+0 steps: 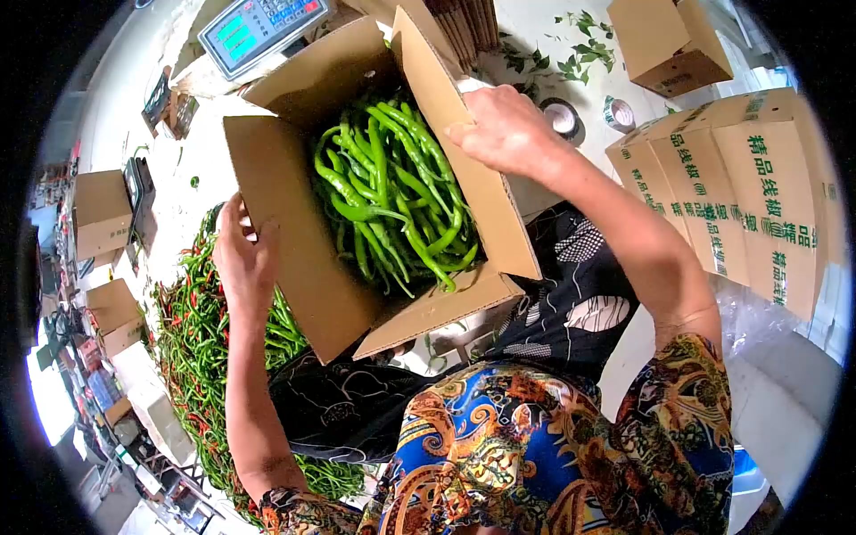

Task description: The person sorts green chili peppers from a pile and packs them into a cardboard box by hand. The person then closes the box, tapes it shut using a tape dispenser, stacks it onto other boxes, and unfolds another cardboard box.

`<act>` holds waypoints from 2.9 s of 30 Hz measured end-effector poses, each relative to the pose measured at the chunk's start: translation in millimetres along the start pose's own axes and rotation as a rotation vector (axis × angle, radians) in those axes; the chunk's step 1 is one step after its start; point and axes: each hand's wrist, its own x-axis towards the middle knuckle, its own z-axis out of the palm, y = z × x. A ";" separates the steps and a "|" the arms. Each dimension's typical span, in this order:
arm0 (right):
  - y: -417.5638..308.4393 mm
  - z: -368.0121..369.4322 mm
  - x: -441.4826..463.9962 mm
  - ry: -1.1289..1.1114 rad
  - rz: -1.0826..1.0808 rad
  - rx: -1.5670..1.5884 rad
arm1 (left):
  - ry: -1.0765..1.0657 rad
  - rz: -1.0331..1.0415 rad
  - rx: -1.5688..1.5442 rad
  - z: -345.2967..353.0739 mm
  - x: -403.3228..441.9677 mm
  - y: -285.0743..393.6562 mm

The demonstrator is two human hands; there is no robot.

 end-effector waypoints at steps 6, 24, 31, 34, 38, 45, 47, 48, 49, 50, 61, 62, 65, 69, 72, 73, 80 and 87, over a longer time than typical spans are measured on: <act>-35.3 -7.1 -17.0 0.599 -0.430 -0.293 | 0.033 0.389 0.572 19.5 -15.7 36.1; -20.8 75.1 -56.3 -0.102 -0.936 -0.587 | -0.551 0.731 0.575 42.3 -28.9 20.5; -43.9 27.6 -80.1 -0.102 -1.172 -0.615 | -0.541 0.855 0.621 63.4 -30.9 19.6; -47.8 41.7 -74.6 -0.500 -1.021 -0.390 | -0.470 0.790 0.607 48.5 -15.6 18.6; -22.8 67.5 -67.2 -0.256 -1.155 -0.320 | -0.544 0.866 0.556 51.6 -31.2 20.8; -77.8 71.6 -61.5 -0.410 -1.187 -0.564 | -0.386 0.482 0.017 40.0 -15.5 22.3; -64.2 89.4 -54.3 -0.614 -0.971 -0.383 | -0.363 0.457 0.009 47.7 -15.5 31.0; -66.8 89.8 -49.8 -0.709 -0.856 -0.290 | -0.352 0.467 0.060 53.9 -13.9 34.8; -65.9 86.9 -49.8 -0.754 -0.819 -0.282 | -0.342 0.478 0.109 61.5 -11.0 38.8; -64.3 82.6 -51.1 -0.801 -0.778 -0.277 | -0.317 0.493 0.138 68.5 -8.1 39.3; -71.9 34.2 -61.2 -0.346 -0.601 -0.216 | -0.599 -0.233 -0.491 75.6 17.1 65.3; -65.7 30.4 -62.3 -0.358 -0.575 -0.213 | -0.585 -0.251 -0.545 67.1 8.4 68.5; -45.8 3.7 -73.5 -0.266 -0.662 -0.114 | -0.800 -0.318 -0.449 71.5 -16.6 53.2; -49.1 -12.6 -63.8 -0.386 -0.441 -0.227 | -0.833 0.096 0.005 82.2 -55.1 62.6; -40.2 0.6 -64.2 -0.240 -0.519 -0.147 | -0.840 -0.089 -0.296 87.4 -48.3 67.8; -43.4 4.0 -60.7 -0.250 -0.517 -0.133 | -0.825 -0.079 -0.364 85.9 -47.6 67.6; -46.7 8.6 -32.6 -0.279 -0.364 -0.103 | -0.712 0.180 -0.207 69.7 -36.1 53.7; -38.5 40.8 -16.2 -0.313 -0.334 -0.159 | -0.859 0.502 0.175 89.5 -58.5 55.1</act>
